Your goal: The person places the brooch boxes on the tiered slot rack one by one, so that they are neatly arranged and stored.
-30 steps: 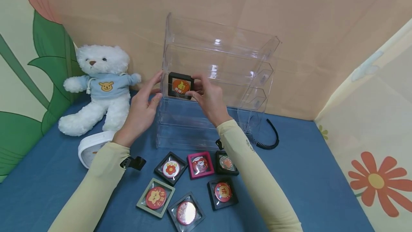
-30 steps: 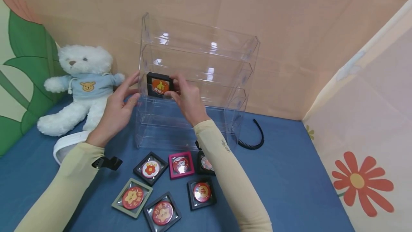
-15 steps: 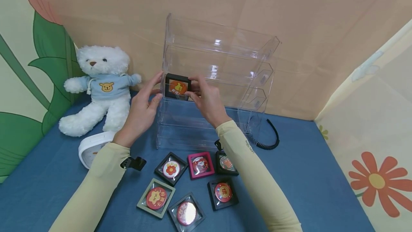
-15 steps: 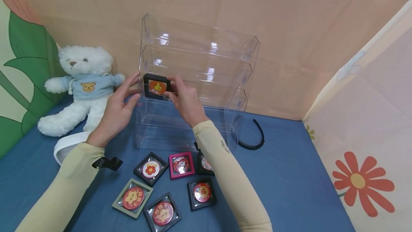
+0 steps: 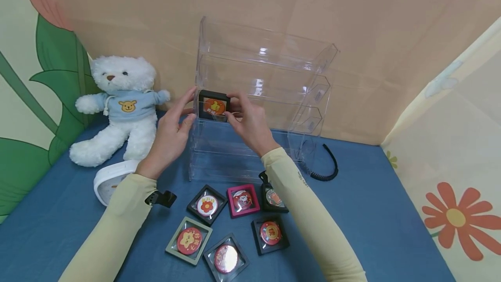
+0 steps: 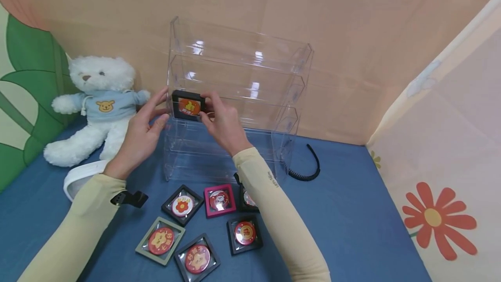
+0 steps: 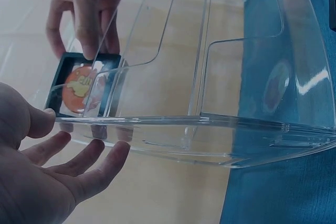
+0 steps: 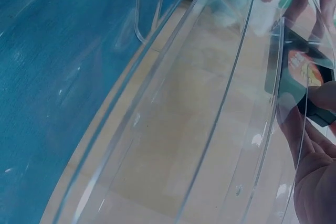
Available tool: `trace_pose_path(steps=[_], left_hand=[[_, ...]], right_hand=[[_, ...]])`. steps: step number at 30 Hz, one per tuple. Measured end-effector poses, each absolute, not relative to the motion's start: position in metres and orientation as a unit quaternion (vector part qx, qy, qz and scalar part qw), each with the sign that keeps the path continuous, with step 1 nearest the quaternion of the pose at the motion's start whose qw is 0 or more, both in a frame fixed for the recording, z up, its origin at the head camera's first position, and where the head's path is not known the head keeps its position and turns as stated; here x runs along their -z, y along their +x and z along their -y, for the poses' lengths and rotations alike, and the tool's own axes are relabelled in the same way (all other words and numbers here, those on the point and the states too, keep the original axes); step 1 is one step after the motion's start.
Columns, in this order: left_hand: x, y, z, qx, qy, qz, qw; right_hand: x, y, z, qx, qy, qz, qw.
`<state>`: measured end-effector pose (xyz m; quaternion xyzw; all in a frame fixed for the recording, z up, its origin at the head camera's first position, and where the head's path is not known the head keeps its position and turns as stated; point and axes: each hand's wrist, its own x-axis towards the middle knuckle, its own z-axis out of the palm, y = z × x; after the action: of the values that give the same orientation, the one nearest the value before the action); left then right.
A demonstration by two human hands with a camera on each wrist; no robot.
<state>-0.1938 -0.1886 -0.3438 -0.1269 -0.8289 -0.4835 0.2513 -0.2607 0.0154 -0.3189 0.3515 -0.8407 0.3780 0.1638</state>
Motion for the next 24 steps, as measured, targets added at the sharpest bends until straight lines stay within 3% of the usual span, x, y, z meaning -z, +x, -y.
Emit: trace_pose_path(steps=[15, 24], left_hand=[[0.345, -0.194, 0.190, 0.482, -0.132, 0.828, 0.254], [0.346, -0.195, 0.189, 0.477, -0.131, 0.830, 0.258]], right_hand=[[0.320, -0.259, -0.014, -0.372, 0.337, 0.850, 0.161], [0.318, -0.256, -0.026, -0.360, 0.355, 0.841, 0.193]])
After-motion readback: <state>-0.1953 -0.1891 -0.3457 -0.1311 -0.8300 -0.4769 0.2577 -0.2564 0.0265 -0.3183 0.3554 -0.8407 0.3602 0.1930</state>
